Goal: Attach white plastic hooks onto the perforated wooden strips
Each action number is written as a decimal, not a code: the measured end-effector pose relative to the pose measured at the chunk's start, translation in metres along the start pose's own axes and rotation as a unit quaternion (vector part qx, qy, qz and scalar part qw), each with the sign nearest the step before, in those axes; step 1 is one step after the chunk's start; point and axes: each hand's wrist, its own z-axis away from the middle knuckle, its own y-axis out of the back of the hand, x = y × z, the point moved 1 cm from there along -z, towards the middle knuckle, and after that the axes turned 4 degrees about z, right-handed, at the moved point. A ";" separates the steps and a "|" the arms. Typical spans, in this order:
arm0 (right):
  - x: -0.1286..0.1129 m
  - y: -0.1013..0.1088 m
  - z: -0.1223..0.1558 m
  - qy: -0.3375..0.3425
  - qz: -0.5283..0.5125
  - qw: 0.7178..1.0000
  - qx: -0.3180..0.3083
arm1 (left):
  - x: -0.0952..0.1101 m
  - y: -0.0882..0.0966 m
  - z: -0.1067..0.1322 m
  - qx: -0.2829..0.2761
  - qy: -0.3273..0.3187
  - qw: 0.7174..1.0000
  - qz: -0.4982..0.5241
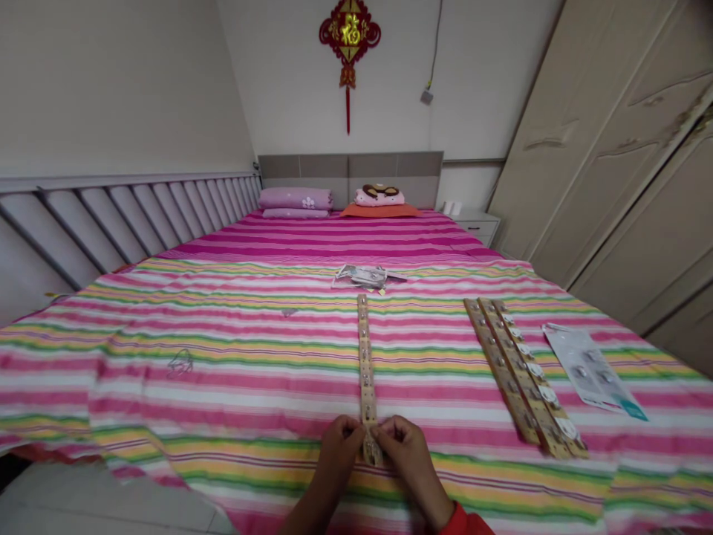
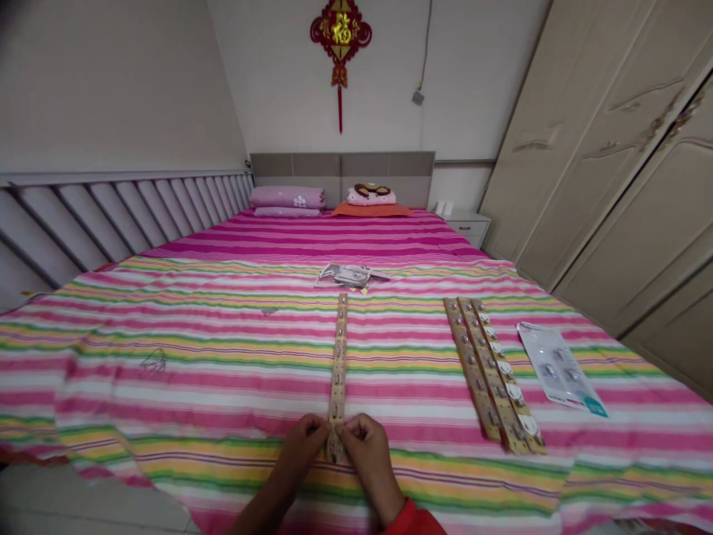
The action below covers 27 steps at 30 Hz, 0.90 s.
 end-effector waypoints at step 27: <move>0.034 -0.010 -0.006 -0.057 -0.069 0.996 0.005 | -0.004 -0.007 0.003 0.038 -0.018 0.999 -0.005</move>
